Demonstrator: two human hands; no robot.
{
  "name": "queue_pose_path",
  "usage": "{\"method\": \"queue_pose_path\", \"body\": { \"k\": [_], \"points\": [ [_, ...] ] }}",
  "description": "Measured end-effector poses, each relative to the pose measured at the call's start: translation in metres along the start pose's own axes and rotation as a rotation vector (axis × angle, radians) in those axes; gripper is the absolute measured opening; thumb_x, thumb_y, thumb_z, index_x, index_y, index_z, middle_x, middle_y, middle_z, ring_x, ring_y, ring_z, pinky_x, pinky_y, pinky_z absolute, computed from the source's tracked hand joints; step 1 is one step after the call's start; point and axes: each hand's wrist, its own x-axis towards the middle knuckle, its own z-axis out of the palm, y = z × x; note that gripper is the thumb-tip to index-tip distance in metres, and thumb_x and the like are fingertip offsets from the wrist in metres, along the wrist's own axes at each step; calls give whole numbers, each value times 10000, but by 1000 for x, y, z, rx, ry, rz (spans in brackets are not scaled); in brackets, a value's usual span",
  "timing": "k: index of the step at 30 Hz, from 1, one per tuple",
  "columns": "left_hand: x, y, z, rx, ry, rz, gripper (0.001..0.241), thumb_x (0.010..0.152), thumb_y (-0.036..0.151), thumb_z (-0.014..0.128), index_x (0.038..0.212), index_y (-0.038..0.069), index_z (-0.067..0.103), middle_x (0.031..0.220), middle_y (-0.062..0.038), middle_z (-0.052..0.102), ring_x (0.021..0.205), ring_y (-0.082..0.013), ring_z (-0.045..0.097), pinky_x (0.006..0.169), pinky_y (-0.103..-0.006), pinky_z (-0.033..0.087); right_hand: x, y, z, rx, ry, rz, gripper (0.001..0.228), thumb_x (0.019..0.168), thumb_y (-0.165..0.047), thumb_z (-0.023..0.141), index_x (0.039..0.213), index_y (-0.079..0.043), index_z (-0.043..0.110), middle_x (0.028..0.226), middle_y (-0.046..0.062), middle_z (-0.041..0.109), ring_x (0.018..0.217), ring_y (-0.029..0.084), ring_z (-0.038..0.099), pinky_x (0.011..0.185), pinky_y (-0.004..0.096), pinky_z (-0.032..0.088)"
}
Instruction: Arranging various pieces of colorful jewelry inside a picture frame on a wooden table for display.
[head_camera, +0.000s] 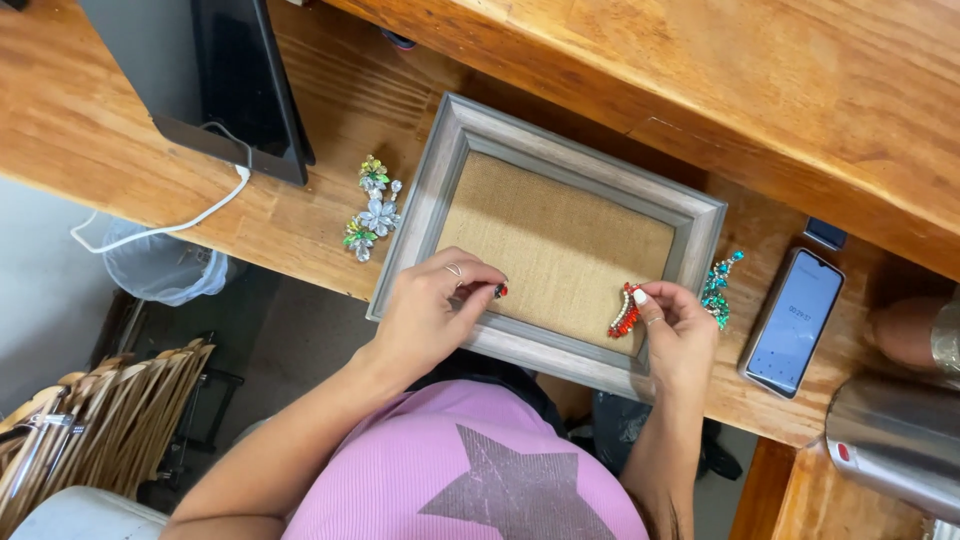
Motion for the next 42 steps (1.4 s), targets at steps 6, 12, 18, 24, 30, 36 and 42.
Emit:
{"method": "queue_pose_path", "body": {
  "k": [6,12,18,24,30,36,42],
  "points": [
    [4,2,-4,-29,33,-30,203,860,-38,720,957,116,812,885,-67,741,780,-222,768,712,-303,643,-1,-3,3,-124,16,14,111,947,-27,765,1017,-111,780,831,62,715,725,129,608,696,270,502],
    [10,1,-10,-57,69,-22,199,842,-66,730,939,89,810,869,-72,735,759,-201,765,711,-294,639,-12,-13,8,-274,95,-100,89,962,-43,772,1014,-116,776,861,75,674,775,192,646,742,315,532],
    [10,0,-4,-105,47,-41,204,826,-72,747,934,87,817,864,-68,743,757,-190,769,721,-292,640,-12,-23,12,-396,93,-164,67,987,-69,754,1038,-109,769,870,97,647,800,264,671,759,379,556],
    [7,3,-7,-103,37,-45,202,824,-75,743,936,76,817,862,-89,738,750,-209,764,718,-306,637,-19,-25,9,-450,75,-266,56,1036,-81,699,1082,-108,715,897,95,593,830,319,668,795,429,555],
    [5,2,-6,-95,26,-36,194,824,-64,749,935,82,816,867,-84,743,747,-199,761,707,-303,636,-28,-22,8,-448,94,-527,235,1105,-175,581,1285,-46,657,1069,162,546,1033,388,603,948,467,502],
    [8,0,-5,-93,18,-28,190,830,-64,748,934,80,814,865,-84,740,742,-199,756,711,-297,631,-37,-24,-14,-625,-41,-610,510,1043,-409,537,1474,-143,597,1519,80,564,1496,352,360,1236,546,162],
    [8,3,0,-129,1,-27,187,828,-64,746,929,80,811,865,-88,738,742,-197,757,707,-301,634,-36,-19,-12,-644,-113,-584,463,1027,-414,551,1442,-222,625,1502,-17,604,1500,290,408,1253,545,41]
  ]
}}
